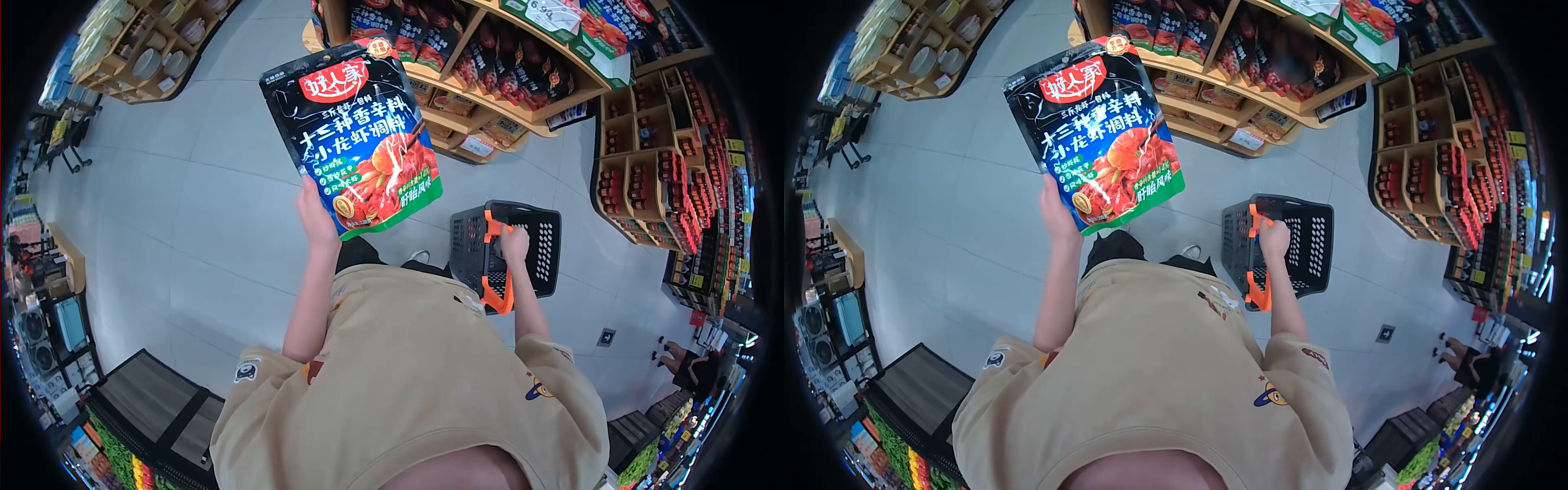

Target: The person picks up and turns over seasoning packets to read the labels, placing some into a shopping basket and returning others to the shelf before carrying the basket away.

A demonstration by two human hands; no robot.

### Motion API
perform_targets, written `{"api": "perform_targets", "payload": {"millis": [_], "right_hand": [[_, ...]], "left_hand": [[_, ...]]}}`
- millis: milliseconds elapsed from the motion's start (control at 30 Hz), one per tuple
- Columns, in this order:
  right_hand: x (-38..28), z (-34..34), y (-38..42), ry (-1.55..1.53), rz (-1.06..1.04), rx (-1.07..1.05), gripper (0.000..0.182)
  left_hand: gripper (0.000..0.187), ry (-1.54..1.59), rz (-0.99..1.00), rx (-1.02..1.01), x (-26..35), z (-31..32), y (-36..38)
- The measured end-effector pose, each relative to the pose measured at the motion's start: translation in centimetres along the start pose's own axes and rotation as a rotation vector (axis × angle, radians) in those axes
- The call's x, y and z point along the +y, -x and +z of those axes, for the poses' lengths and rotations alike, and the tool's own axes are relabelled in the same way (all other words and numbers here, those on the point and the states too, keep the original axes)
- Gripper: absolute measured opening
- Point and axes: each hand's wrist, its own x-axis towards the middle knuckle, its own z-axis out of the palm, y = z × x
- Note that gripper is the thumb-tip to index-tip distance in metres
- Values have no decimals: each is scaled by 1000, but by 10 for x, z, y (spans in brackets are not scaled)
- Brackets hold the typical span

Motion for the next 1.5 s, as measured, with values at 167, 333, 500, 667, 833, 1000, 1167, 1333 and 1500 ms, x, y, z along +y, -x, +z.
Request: {"api": "perform_targets", "payload": {"millis": [167, 333, 500, 667, 833, 1000, 1167, 1333, 1500], "right_hand": [[-40, 21, 33, 10, 15, -18, 33], [-67, 31, 61, 53, 27, -11, 31], [-88, 31, 95, 92, 9, -54, 28], [-84, 31, 126, 95, -36, -106, 26], [-74, 27, 128, 252, -40, -127, 27], [-55, 19, 119, 223, -77, -167, 31], [-83, 6, 99, 271, -4, -241, 30], [-199, -19, 75, -522, -283, -250, 38], [-270, -1, 85, -1493, -468, -922, 74]], "left_hand": [[39, -2, -12, -64, 30, -30, -50], [40, -2, -54, -116, 42, -32, -93], [40, -43, -97, -196, 44, -35, -123], [40, 6, -95, -253, 47, -38, -131], [42, 32, -98, -299, 45, -45, -136], [41, 115, -103, -278, 45, -44, -132], [40, 82, -101, -230, 50, -45, -131], [40, 48, -128, -284, 62, -45, -128], [40, 117, -275, -273, 66, -37, -120]]}}
